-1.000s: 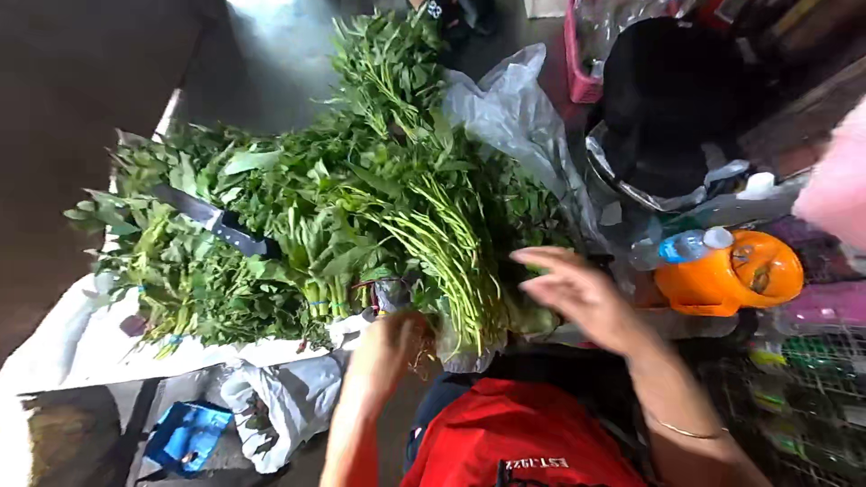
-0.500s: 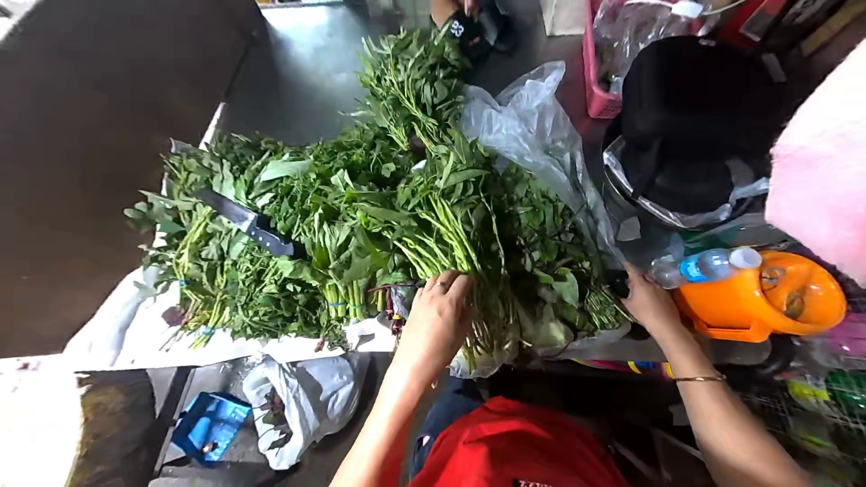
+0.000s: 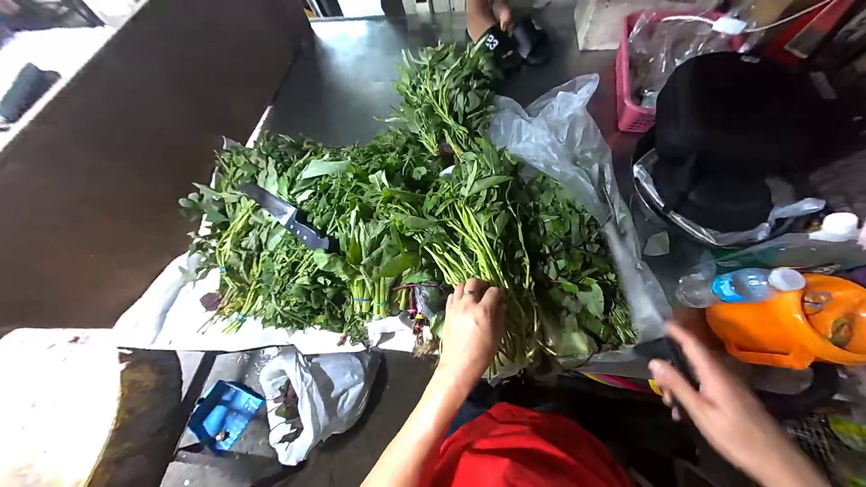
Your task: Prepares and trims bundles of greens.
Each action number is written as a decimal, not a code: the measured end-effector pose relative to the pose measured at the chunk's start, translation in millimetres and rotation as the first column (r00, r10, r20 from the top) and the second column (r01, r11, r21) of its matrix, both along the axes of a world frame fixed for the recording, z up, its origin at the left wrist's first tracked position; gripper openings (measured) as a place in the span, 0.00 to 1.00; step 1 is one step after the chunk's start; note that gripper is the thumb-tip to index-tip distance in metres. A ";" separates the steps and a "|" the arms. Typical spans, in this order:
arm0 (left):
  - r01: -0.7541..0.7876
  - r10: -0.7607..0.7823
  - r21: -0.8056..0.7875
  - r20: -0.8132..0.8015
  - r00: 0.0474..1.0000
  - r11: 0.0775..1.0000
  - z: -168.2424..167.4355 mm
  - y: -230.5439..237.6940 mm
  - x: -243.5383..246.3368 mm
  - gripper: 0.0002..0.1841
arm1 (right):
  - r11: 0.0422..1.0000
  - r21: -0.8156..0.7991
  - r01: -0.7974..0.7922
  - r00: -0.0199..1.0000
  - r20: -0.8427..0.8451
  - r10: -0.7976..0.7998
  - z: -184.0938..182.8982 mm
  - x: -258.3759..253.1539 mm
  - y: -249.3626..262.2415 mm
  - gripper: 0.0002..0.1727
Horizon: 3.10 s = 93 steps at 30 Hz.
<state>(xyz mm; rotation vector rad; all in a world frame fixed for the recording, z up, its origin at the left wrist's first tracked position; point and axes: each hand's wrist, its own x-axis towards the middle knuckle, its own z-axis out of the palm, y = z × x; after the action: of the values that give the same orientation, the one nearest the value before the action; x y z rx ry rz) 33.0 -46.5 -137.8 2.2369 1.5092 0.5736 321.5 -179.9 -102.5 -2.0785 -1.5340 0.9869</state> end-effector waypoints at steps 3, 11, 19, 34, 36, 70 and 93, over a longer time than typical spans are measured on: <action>0.024 -0.020 -0.038 0.083 0.996 0.999 3.2 4.9 -3.0 0.09 | 0.990 0.043 -0.138 0.983 -0.115 0.142 28.1 -74.6 -19.4 0.39; 0.108 -0.106 -0.005 0.164 0.981 0.994 -3.2 10.9 -18.0 0.07 | 0.981 0.130 -0.142 0.975 0.189 0.116 -3.0 -154.5 -20.7 0.35; 0.158 -0.153 -0.014 0.174 0.973 0.987 -5.2 18.2 -29.9 0.07 | 0.996 -0.071 -0.055 0.996 0.073 0.060 27.0 -167.4 -55.2 0.34; 0.517 -0.524 0.208 -0.021 0.851 0.831 -23.8 50.2 -20.3 0.12 | 0.998 -0.062 0.020 0.971 0.239 -0.004 37.7 -151.5 -26.2 0.34; 0.520 -0.522 0.191 -0.042 0.852 0.833 -26.2 49.8 -20.6 0.12 | 0.994 -0.105 0.032 0.984 0.180 -0.013 41.0 -156.2 -25.9 0.34; 0.430 -0.435 0.152 0.001 0.900 0.890 -36.9 40.4 -12.9 0.16 | 0.770 -0.614 -0.171 0.902 0.217 0.373 105.3 -177.1 32.1 0.36; -0.276 0.399 -0.439 0.217 0.891 0.855 -6.5 -8.5 -52.1 0.39 | 0.976 -0.083 0.204 0.855 0.500 -0.136 -153.5 96.1 63.8 0.34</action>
<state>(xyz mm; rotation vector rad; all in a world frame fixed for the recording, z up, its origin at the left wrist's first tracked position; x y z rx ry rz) -19.2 -55.0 -144.3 1.5063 1.6907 0.6111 417.6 -116.2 -256.0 -2.6596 -1.4941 0.5234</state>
